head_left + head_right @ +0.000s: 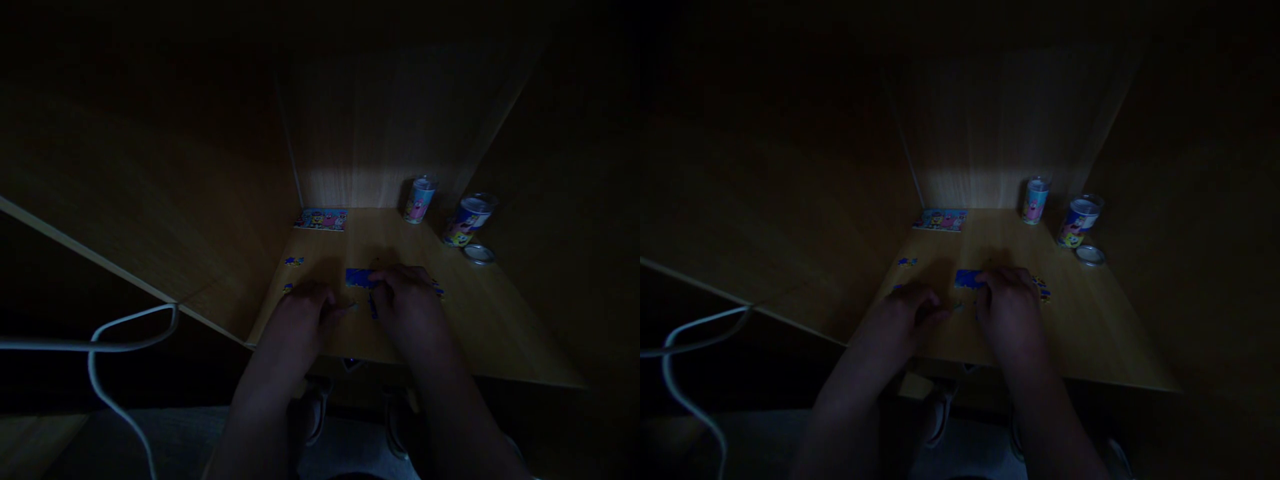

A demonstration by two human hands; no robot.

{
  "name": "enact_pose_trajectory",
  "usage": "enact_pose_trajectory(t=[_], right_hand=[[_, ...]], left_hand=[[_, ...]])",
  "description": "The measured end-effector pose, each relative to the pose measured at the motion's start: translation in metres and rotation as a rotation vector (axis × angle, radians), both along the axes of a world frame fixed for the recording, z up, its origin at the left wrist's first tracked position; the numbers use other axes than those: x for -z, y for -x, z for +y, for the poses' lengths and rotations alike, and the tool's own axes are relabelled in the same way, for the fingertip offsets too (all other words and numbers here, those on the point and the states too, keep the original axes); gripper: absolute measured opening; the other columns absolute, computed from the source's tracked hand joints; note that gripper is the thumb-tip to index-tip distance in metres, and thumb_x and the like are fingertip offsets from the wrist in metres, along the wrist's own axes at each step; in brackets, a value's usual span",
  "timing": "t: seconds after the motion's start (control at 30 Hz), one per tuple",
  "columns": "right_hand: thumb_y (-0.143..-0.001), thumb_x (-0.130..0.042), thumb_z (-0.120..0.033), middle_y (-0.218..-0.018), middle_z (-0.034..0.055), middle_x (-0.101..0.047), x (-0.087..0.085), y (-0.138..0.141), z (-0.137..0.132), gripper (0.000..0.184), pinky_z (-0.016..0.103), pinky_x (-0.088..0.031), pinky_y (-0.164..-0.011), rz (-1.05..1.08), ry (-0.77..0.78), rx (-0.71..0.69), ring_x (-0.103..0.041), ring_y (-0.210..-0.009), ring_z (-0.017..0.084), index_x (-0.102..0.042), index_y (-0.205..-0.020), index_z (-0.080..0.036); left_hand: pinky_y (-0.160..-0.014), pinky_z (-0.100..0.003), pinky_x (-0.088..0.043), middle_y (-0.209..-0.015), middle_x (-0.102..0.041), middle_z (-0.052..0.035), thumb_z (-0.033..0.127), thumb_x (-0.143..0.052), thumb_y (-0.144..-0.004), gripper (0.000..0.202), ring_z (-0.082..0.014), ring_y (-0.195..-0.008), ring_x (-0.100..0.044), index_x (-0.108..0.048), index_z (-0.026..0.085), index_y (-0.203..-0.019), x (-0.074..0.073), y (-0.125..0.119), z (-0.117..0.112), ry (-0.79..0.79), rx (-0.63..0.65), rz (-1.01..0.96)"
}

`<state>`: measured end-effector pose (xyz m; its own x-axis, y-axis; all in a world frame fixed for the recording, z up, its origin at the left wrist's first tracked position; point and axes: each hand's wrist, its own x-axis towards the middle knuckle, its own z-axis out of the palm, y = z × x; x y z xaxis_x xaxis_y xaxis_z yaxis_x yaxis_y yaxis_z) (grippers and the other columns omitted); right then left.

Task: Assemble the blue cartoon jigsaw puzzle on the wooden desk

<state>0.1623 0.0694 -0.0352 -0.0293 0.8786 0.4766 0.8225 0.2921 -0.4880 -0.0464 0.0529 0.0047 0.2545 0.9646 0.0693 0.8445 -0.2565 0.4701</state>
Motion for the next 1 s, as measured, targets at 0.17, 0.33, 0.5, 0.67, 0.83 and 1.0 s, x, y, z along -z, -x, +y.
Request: enact_pose_trajectory(t=[0.17,0.33,0.5,0.67,0.83,1.0], right_hand=[[-0.092,-0.06,-0.013,-0.099,0.0077,-0.079,0.001,-0.001,0.0,0.023,0.045,-0.05,-0.095,0.007,-0.001,-0.007,-0.065,-0.101,0.03,-0.079,-0.099,-0.022],[-0.09,-0.059,-0.005,-0.105,0.0039,-0.079,0.0,0.001,-0.002,0.027,0.042,-0.051,-0.095,0.012,-0.071,-0.234,-0.065,-0.103,0.026,-0.078,-0.091,-0.025],[-0.091,-0.061,-0.003,-0.103,0.0001,-0.081,0.001,0.007,-0.003,0.029,0.041,-0.051,-0.095,-0.047,-0.028,-0.442,-0.067,-0.102,0.023,-0.078,-0.085,-0.025],[-0.089,-0.062,-0.001,-0.103,-0.0005,-0.082,0.001,0.008,-0.003,0.032,0.042,-0.052,-0.095,-0.08,0.042,-0.506,-0.068,-0.105,0.023,-0.081,-0.092,-0.027],[-0.088,-0.06,-0.002,-0.112,-0.0033,-0.082,-0.006,0.008,-0.008,0.038,0.041,-0.053,-0.099,-0.049,0.081,-0.648,-0.07,-0.111,0.02,-0.081,-0.1,-0.031],[-0.088,-0.059,-0.003,-0.119,-0.0039,-0.081,-0.009,0.009,-0.011,0.038,0.042,-0.053,-0.103,-0.01,0.082,-0.718,-0.07,-0.118,0.019,-0.08,-0.101,-0.032]], left_hand=[[-0.085,-0.038,-0.057,-0.109,-0.08,-0.0102,0.026,-0.062,-0.105,0.015,-0.0281,-0.097,-0.078,-0.071,0.02,-0.115,-0.015,0.024,-0.019,0.116,-0.132,0.216],[-0.099,-0.049,-0.057,-0.126,-0.077,-0.0137,0.023,-0.059,-0.103,0.028,-0.0338,-0.112,-0.075,-0.071,0.022,-0.128,-0.017,0.04,-0.043,0.125,-0.073,0.352],[-0.094,-0.048,-0.061,-0.113,-0.078,-0.0125,0.019,-0.052,-0.102,0.023,-0.0314,-0.099,-0.077,-0.075,0.022,-0.106,-0.023,0.038,-0.045,0.043,-0.079,0.308],[-0.111,-0.054,-0.055,-0.128,-0.074,-0.02,0.015,-0.049,-0.103,0.028,-0.0361,-0.124,-0.07,-0.075,0.014,-0.115,-0.022,0.038,-0.035,0.031,-0.091,0.345],[-0.12,-0.051,-0.048,-0.147,-0.065,-0.0207,0.003,-0.045,-0.098,0.047,-0.032,-0.14,-0.06,-0.063,0.01,-0.141,-0.001,0.043,-0.024,-0.099,-0.11,0.362],[-0.11,-0.043,-0.054,-0.137,-0.072,-0.016,-0.006,-0.042,-0.089,0.053,-0.0281,-0.126,-0.069,-0.068,0.015,-0.13,-0.001,0.039,-0.016,-0.073,-0.1,0.367]])
